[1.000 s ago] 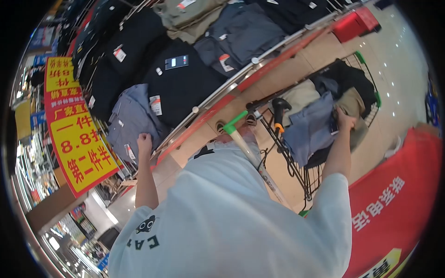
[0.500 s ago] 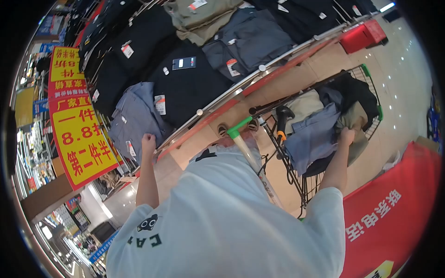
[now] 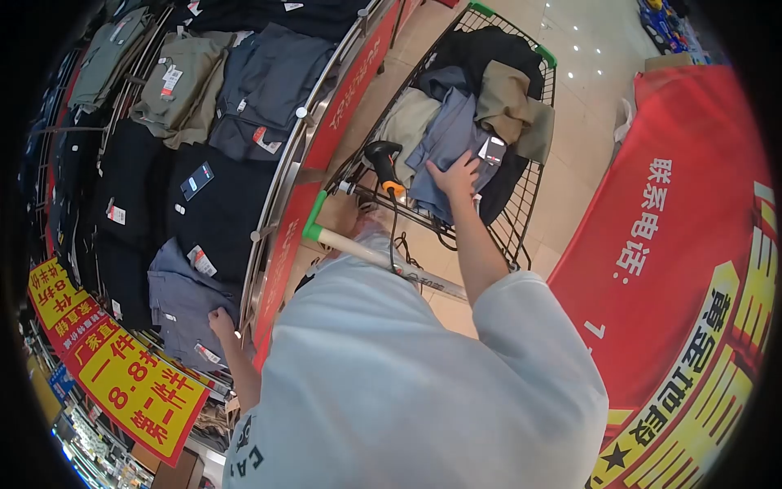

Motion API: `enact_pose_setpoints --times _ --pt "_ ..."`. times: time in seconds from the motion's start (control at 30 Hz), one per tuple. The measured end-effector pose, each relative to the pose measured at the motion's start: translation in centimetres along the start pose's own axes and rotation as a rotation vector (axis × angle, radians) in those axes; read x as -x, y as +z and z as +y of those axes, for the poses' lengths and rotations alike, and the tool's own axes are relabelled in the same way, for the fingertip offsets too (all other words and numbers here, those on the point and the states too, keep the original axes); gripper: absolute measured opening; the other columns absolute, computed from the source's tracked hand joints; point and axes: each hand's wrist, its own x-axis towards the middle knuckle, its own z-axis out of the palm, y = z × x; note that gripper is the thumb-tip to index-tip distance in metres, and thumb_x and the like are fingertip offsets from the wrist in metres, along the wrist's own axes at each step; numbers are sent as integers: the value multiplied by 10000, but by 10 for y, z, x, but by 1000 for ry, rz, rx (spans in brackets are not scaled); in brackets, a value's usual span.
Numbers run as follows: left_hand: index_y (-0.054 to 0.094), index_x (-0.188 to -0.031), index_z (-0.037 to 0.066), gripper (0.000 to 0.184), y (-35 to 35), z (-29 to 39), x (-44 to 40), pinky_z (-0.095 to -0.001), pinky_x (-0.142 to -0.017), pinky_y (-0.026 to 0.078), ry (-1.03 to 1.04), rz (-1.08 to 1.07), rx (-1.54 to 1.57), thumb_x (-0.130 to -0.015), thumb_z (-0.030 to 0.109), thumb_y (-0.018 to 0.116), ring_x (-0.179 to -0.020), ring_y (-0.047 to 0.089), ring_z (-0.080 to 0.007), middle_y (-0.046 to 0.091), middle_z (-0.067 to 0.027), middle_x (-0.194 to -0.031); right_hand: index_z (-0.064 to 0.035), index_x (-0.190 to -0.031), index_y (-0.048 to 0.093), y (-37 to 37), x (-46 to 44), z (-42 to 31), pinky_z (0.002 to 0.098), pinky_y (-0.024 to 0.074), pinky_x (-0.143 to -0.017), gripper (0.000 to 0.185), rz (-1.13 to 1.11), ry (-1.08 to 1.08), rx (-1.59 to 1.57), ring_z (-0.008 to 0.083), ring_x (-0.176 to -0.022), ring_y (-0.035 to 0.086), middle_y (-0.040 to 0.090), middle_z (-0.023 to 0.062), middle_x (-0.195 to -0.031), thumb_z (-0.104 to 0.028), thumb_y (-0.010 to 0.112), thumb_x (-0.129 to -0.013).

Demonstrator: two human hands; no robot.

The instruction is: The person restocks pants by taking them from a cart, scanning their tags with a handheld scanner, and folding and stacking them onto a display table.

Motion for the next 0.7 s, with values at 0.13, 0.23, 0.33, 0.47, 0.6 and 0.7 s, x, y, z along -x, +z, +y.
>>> enact_pose_setpoints --times 0.13,0.23,0.33,0.47,0.6,0.7 --pt "635 -944 -63 317 -2 4 8 -477 -828 482 -4 -10 11 -844 230 565 -887 622 -428 643 -292 -942 -82 -1522 101 -5 -15 -8 548 412 -1037 1211 25 139 -170 471 -1322 368 263 280 -1456 -512 840 -664" --pt "628 -939 -70 311 -5 5 11 -470 -815 479 26 -8 25 -849 220 558 -861 616 -419 641 -288 -929 -77 -1495 130 -7 -29 -5 519 458 -1003 1038 8 266 -207 486 -1218 491 363 311 -1387 -353 790 -743" --pt "620 -933 -74 309 -3 5 10 -465 -806 472 45 -21 52 -853 218 557 -837 608 -403 637 -279 -913 -24 -1411 347 5 -44 15 484 474 -979 736 32 145 -198 460 -1129 580 538 312 -1242 -259 689 -804" --pt "618 -950 -68 306 0 -5 6 -450 -810 468 27 -45 97 -857 217 556 -829 604 -380 638 -266 -906 33 -1137 641 -33 -33 37 405 481 -912 372 131 -113 -623 330 -1040 650 682 229 -1074 -146 531 -831" --pt "621 -963 -61 303 -4 1 -2 -437 -821 470 -21 -75 88 -863 218 559 -842 604 -367 651 -246 -926 20 -1207 622 -109 25 28 314 469 -857 397 13 -93 -982 207 -926 621 682 142 -1054 -89 502 -845" --pt "627 -997 -50 339 -7 23 -7 -433 -848 469 67 -93 233 -870 260 576 -871 610 -360 670 -223 -961 8 -1229 618 -122 50 34 285 456 -862 405 39 -176 -1049 170 -931 603 676 118 -1067 -84 499 -853"
